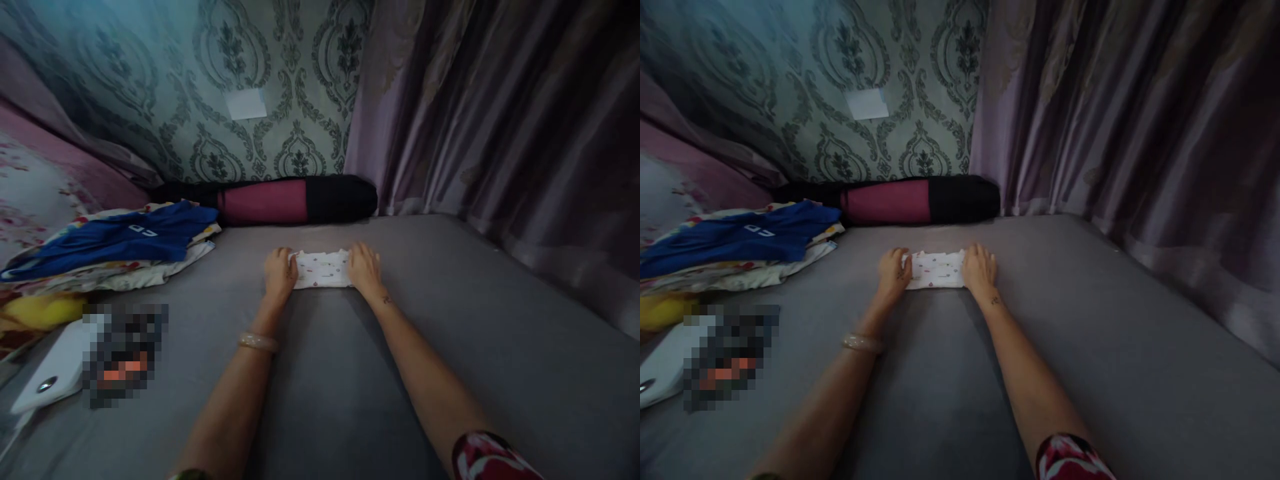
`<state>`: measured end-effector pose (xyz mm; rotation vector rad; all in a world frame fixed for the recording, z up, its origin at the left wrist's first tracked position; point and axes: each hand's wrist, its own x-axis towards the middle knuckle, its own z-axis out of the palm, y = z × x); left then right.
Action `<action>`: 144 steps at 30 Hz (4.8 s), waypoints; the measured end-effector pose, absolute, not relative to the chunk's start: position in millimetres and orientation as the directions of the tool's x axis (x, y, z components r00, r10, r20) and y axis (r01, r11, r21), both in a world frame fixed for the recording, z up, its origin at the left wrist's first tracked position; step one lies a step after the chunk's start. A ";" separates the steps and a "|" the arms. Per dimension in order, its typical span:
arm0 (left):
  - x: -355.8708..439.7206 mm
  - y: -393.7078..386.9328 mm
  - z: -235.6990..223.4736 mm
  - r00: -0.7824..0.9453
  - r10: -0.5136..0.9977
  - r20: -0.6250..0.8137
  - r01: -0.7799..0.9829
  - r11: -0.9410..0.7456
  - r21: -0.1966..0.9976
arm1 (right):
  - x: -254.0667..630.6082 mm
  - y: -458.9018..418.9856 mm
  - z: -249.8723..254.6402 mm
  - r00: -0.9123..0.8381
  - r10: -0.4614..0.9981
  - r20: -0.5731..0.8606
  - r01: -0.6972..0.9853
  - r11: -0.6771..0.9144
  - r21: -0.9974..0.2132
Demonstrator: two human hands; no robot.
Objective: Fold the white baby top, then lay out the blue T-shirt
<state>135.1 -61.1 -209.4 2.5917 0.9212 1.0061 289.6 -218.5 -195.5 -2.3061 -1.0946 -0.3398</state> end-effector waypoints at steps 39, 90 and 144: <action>136.3 -72.5 -223.2 0.666 0.737 0.115 0.719 -0.675 0.167 | 276.4 -216.8 -215.7 0.599 0.790 0.130 0.799 -0.577 -0.170; 132.2 -77.1 -221.7 0.720 0.676 0.156 0.671 -0.736 0.091 | 278.6 -223.4 -217.1 0.668 0.718 0.196 0.744 -0.640 -0.193; 114.7 -70.4 -210.7 0.604 0.705 0.372 0.594 -0.709 0.380 | 224.0 -163.9 -205.0 0.520 0.834 0.181 0.849 -0.483 -0.213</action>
